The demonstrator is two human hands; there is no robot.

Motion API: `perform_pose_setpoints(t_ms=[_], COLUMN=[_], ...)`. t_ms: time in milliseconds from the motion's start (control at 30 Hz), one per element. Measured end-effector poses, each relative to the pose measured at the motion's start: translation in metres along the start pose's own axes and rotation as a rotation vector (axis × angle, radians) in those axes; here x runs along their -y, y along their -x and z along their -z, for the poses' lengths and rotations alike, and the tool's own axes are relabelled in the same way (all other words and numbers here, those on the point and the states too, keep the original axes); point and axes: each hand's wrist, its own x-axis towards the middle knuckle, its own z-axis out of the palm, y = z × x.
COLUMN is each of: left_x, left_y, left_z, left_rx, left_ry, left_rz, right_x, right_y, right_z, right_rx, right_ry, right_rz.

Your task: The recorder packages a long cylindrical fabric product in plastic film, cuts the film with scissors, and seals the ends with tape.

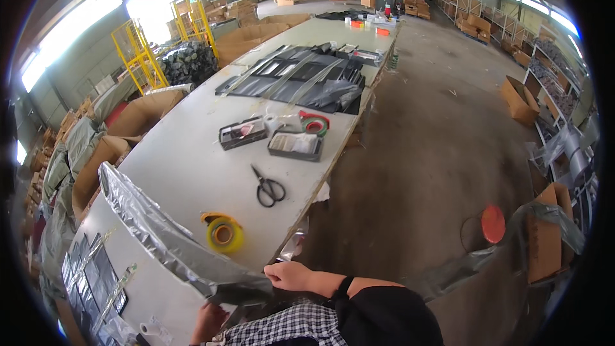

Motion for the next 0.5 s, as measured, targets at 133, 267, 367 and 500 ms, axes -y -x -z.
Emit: perform_pose_setpoints(t_ms=[133,267,367,500], left_x=[0.083,0.071,0.011,0.065], left_y=[-0.051,-0.019,0.033,-0.042], left_z=[0.09,0.015,-0.098,-0.012], left_rx=[-0.1,-0.521,-0.614,-0.336], left_ry=[0.18,0.116,-0.023,-1.04], left_rz=[-0.068,-0.221,-0.214,-0.265], right_x=[-0.04,-0.098,-0.134,-0.18], right_y=[0.049,0.126,0.163,0.194], right_z=[0.055,0.135,0.181,0.225], right_rx=[0.036,0.131,0.042,-0.173], right_ry=[0.056,0.094,0.104,-0.113], right_rz=[-0.055,-0.421,-0.653,-0.846])
